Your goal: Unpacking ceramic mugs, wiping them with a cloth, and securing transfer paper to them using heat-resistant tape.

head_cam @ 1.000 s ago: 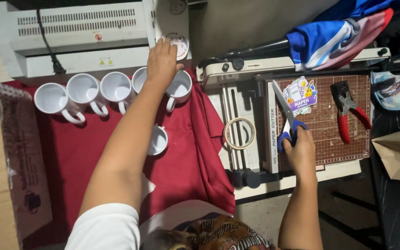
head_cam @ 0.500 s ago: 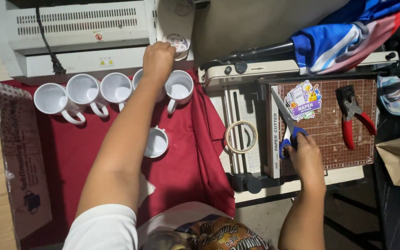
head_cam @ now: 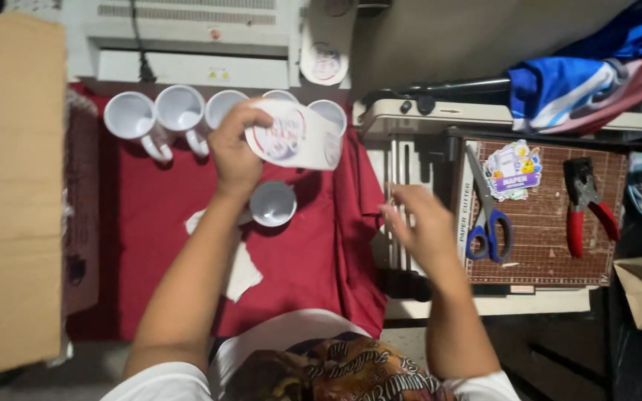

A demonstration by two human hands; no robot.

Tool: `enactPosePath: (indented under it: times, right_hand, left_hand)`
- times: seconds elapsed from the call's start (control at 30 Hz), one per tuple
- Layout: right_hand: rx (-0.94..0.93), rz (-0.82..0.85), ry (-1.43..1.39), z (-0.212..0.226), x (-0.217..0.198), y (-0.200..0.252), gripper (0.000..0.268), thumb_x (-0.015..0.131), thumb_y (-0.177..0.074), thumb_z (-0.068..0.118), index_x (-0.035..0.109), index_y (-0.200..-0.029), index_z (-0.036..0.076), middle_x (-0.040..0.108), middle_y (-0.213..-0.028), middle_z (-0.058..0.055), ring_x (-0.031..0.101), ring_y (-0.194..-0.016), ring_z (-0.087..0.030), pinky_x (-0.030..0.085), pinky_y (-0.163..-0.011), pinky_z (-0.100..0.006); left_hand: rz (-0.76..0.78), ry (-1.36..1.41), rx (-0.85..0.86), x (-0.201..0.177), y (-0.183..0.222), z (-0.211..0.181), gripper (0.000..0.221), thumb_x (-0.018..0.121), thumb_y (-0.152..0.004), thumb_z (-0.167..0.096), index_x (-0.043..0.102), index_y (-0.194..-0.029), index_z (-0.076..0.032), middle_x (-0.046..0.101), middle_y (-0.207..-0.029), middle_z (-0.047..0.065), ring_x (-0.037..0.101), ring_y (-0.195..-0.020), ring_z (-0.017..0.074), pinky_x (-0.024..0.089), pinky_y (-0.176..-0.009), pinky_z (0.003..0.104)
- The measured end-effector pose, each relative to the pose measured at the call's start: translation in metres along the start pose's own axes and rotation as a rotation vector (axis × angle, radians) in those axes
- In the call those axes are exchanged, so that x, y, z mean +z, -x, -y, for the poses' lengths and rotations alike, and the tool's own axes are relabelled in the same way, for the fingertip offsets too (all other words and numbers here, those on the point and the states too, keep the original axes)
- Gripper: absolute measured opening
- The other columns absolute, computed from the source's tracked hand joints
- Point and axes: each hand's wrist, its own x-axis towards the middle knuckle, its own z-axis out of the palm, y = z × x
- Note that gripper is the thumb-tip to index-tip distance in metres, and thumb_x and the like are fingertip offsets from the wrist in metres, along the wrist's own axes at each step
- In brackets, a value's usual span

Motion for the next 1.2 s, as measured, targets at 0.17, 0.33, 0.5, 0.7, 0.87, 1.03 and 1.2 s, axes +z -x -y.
enactPosePath:
  times: [0.17,0.33,0.5,0.7,0.87,1.03,1.2]
  right_hand:
    - [-0.112,0.058,-0.181,0.077,0.029,-0.022,0.029,0.077,-0.093,0.011,0.068,-0.119,0.002,0.070,-0.109,-0.012,0.071,-0.091,-0.023,0.059,-0.078,-0.032]
    - [-0.123,0.062,-0.370,0.111,0.049,-0.023,0.044,0.079,-0.089,0.012,0.058,-0.126,-0.001,0.063,-0.122,-0.014,0.069,-0.101,-0.023,0.058,-0.081,-0.030]
    - [0.080,0.039,-0.707,0.088,0.069,-0.004,0.043,0.074,-0.096,0.009,0.056,-0.133,0.000,0.068,-0.119,-0.008,0.067,-0.106,-0.013,0.056,-0.091,-0.028]
    - [0.151,-0.172,-0.462,0.006,0.051,0.007,0.023,0.059,-0.100,-0.001,0.071,-0.119,0.000,0.072,-0.112,-0.008,0.067,-0.094,-0.013,0.056,-0.079,-0.025]
    - [0.320,-0.267,-0.504,-0.054,0.025,0.029,0.019,0.062,-0.103,0.002,0.068,-0.121,-0.001,0.071,-0.109,-0.007,0.068,-0.094,-0.013,0.058,-0.083,-0.026]
    - [0.302,-0.340,-0.611,-0.080,0.021,0.044,0.018,0.065,-0.106,0.002,0.066,-0.123,-0.004,0.070,-0.112,-0.008,0.066,-0.100,-0.012,0.054,-0.090,-0.025]
    - [0.384,-0.299,-0.617,-0.082,0.024,0.043,0.019,0.066,-0.104,0.004,0.065,-0.120,-0.005,0.071,-0.106,-0.009,0.067,-0.093,-0.013,0.056,-0.082,-0.026]
  left_hand:
    - [-0.029,0.124,-0.069,-0.016,0.032,-0.043,0.019,0.074,-0.085,0.009,0.066,-0.099,-0.001,0.072,-0.119,0.015,0.070,-0.112,0.0272,0.056,-0.100,0.034]
    - [-0.007,0.009,0.064,-0.012,0.062,-0.080,0.029,0.076,-0.081,0.008,0.069,-0.107,-0.003,0.069,-0.122,0.017,0.069,-0.114,0.0319,0.056,-0.100,0.038]
    - [0.108,-0.061,0.348,-0.007,0.079,-0.095,0.053,0.075,-0.093,0.001,0.051,-0.140,-0.004,0.063,-0.133,0.017,0.065,-0.122,0.0363,0.056,-0.102,0.043]
    - [0.153,-0.252,0.170,-0.039,0.116,-0.043,0.056,0.080,-0.092,-0.006,0.052,-0.141,-0.004,0.062,-0.138,0.018,0.060,-0.131,0.0358,0.051,-0.112,0.045]
    - [0.228,-0.426,-0.234,-0.076,0.163,0.028,0.066,0.085,-0.081,-0.020,0.055,-0.134,0.005,0.053,-0.140,0.026,0.049,-0.132,0.0420,0.045,-0.106,0.047]
    - [0.400,-0.667,-0.301,-0.074,0.180,0.067,0.047,0.083,-0.080,-0.026,0.070,-0.115,0.004,0.058,-0.139,0.022,0.049,-0.132,0.0395,0.043,-0.107,0.049]
    - [0.427,-0.704,-0.156,-0.050,0.161,0.061,0.033,0.078,-0.088,-0.028,0.075,-0.097,0.003,0.066,-0.131,0.015,0.054,-0.130,0.0371,0.044,-0.105,0.052]
